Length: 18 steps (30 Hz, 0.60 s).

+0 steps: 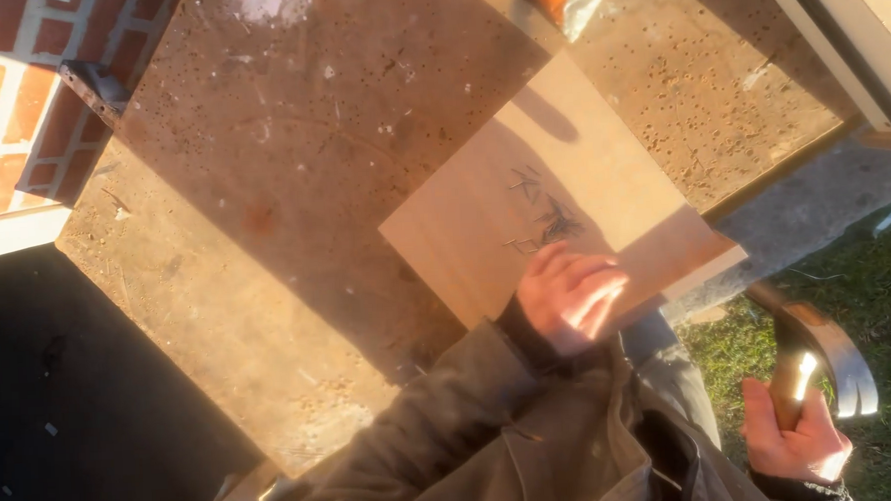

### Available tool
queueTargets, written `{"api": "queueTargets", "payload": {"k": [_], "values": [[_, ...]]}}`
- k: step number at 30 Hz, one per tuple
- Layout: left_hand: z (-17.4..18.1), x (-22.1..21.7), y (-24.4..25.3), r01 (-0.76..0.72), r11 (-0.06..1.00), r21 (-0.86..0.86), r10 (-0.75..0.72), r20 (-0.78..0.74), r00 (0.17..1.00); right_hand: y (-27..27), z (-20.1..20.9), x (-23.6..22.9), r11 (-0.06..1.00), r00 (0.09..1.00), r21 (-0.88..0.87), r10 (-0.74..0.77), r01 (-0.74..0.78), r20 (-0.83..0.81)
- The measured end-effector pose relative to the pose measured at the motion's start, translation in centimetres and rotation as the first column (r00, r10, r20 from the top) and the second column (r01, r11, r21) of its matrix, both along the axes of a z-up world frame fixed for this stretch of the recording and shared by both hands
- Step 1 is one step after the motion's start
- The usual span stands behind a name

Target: The person holds a wooden drawer front on an outdoor workbench and uses a claw hammer to pull nails out of the board, working on the nails one at a time and repositioning the board between pulls. They continue extracting nails across the board and lift the board near the end.

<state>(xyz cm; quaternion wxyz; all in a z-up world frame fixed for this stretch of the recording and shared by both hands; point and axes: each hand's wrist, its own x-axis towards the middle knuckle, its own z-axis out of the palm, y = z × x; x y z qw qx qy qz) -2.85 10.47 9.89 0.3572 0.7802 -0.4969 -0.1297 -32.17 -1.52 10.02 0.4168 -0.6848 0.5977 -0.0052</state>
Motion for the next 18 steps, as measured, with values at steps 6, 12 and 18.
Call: {"api": "queueTargets", "payload": {"k": [6, 12, 18], "values": [[0.0, 4.4, 2.9, -0.215, 0.976, 0.025, 0.214, 0.033, 0.976, -0.1, -0.8, -0.8, 0.989, 0.991, -0.077, 0.127, -0.129, -0.039], [-2.7, 8.7, 2.5, -0.299, 0.954, 0.031, 0.285, 0.222, 0.932, 0.0, 0.0, 0.7, 0.988, 0.99, -0.065, 0.14, -0.14, -0.007], [-3.3, 11.1, 2.8, -0.3, 0.953, 0.031, 0.284, 0.249, 0.926, 0.8, -2.0, -2.4, 0.972, 0.976, -0.087, 0.217, -0.216, -0.007]]}}
